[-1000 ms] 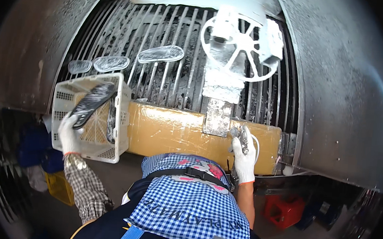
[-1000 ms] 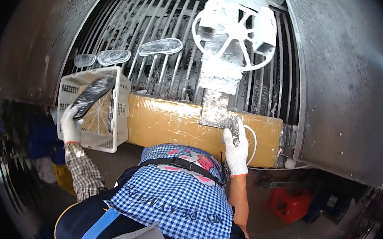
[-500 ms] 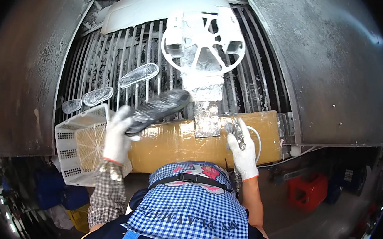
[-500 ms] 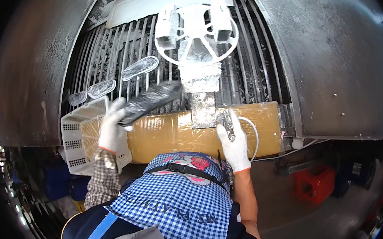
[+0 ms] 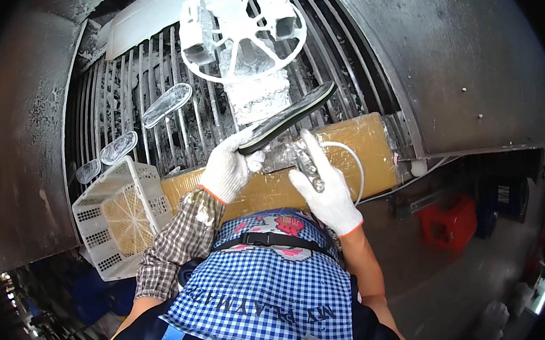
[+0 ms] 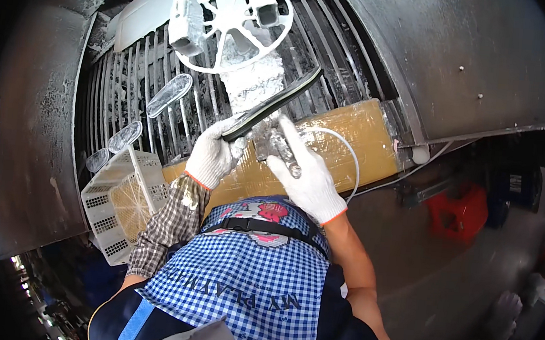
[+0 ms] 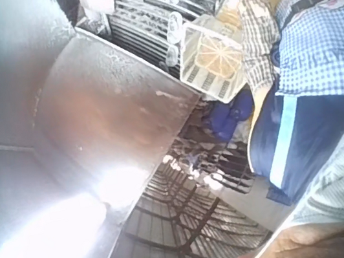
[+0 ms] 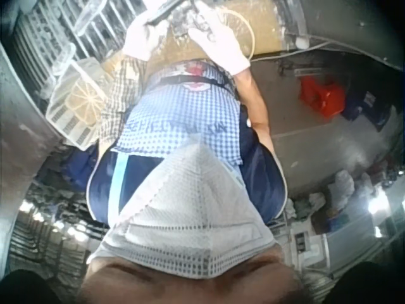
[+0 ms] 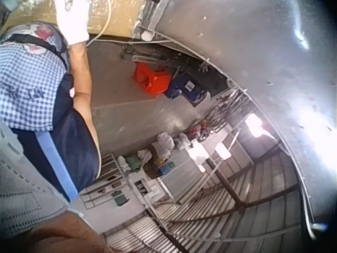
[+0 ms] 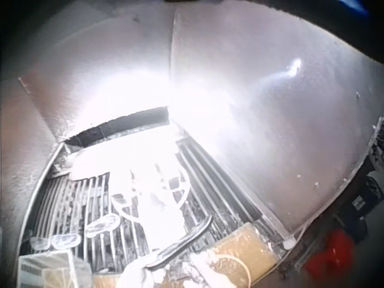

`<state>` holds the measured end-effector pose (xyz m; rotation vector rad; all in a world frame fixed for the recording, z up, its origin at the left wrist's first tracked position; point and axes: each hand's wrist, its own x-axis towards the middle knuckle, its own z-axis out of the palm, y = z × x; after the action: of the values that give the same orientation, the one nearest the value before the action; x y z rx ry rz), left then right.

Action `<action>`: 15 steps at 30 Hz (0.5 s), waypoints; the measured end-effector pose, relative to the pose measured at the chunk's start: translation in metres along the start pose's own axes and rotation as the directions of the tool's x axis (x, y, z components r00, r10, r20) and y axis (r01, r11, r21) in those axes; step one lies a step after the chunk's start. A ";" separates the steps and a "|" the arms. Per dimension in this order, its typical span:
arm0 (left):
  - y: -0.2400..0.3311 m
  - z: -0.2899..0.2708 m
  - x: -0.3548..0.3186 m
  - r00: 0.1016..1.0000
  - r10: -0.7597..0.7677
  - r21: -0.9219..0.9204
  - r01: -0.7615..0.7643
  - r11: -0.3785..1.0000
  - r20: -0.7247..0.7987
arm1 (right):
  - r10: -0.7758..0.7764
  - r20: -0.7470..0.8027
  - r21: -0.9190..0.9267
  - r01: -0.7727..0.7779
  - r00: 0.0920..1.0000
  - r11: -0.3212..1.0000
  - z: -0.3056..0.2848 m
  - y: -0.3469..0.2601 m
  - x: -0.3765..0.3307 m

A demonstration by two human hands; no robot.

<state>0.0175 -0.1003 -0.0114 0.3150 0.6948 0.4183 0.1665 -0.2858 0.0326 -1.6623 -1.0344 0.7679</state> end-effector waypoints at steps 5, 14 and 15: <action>0.003 0.016 -0.007 0.999 -0.027 0.052 0.025 0.998 0.033 | -0.114 0.063 -0.064 0.118 0.991 0.991 0.012 -0.002 0.005; -0.001 0.018 -0.016 0.999 -0.034 0.145 0.032 0.989 0.015 | -0.033 0.051 -0.110 0.039 0.998 0.993 0.011 0.001 0.011; -0.001 0.022 -0.018 1.000 -0.024 0.163 0.023 0.986 0.005 | -0.041 0.021 -0.136 0.043 0.999 0.990 0.010 0.008 0.012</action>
<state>0.0197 -0.1129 0.0138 0.4617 0.7268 0.3381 0.1652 -0.2725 0.0219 -1.7467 -1.1534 0.6992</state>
